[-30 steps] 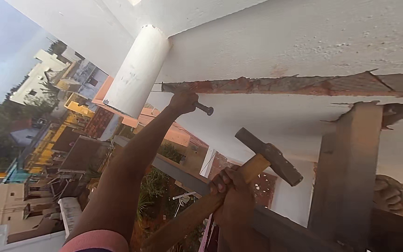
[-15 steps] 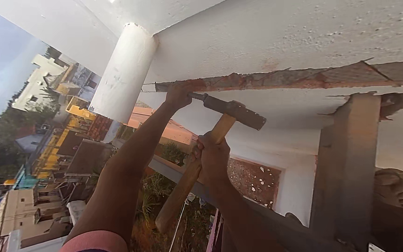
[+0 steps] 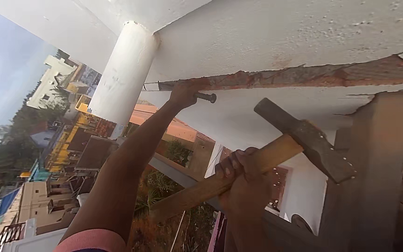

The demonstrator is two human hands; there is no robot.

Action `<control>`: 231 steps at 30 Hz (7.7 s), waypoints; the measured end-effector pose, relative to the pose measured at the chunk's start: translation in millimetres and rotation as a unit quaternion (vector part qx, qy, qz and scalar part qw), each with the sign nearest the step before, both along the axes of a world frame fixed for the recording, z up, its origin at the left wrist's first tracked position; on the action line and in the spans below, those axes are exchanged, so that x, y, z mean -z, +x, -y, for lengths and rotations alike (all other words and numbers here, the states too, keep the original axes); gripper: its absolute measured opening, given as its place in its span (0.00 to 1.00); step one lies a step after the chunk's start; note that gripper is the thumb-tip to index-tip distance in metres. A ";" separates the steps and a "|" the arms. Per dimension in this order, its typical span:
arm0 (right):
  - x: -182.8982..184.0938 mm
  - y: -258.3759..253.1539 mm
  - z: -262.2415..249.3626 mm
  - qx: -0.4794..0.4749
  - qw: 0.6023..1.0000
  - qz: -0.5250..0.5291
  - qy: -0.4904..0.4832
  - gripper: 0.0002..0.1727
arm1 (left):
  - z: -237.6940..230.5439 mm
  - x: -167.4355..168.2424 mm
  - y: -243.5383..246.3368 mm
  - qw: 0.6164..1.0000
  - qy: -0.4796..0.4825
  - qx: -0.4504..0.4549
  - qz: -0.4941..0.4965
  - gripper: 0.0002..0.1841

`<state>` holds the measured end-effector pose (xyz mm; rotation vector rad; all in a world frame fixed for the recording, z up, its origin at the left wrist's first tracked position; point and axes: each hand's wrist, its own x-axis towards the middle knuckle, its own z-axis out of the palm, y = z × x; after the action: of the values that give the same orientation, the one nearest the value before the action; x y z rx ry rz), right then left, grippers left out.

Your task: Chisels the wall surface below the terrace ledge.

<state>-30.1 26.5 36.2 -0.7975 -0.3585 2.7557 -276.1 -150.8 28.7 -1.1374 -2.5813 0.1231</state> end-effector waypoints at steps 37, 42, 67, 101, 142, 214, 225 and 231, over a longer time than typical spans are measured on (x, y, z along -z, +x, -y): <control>13.4 11.5 -25.4 0.030 0.997 -0.047 0.045 0.09 | -4.1 -0.1 5.6 0.997 -0.020 -0.070 0.024 0.06; 24.4 -23.3 21.8 -0.012 0.997 0.006 0.075 0.13 | -1.9 0.3 6.6 0.997 -0.022 -0.065 0.022 0.05; 27.2 39.6 26.9 -0.130 0.986 -0.028 0.098 0.04 | 71.9 -8.0 3.4 0.993 0.028 0.093 0.061 0.10; -3.4 -53.4 -74.7 -0.203 0.717 -0.319 0.586 0.09 | 36.3 -43.3 27.6 0.966 0.108 -0.092 0.218 0.12; 85.2 -115.8 -40.4 -0.140 0.629 -0.550 0.532 0.16 | 67.9 -19.5 28.2 0.981 0.169 -0.046 0.084 0.10; 111.0 -82.5 -33.0 -0.194 0.601 -0.435 0.642 0.09 | 58.1 24.7 10.9 0.917 0.300 0.184 -0.186 0.08; 116.1 -68.4 -34.1 -0.208 0.520 -0.403 0.724 0.14 | 83.4 22.7 24.4 0.927 0.276 0.195 -0.161 0.06; 118.4 -70.5 -31.1 -0.223 0.526 -0.428 0.701 0.12 | 93.7 29.3 16.8 0.907 0.312 0.217 -0.179 0.09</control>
<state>-100.6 57.6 -82.2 1.1106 -2.1731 1.6429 -259.3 -244.4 -0.6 -1.2418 -1.7833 -0.5107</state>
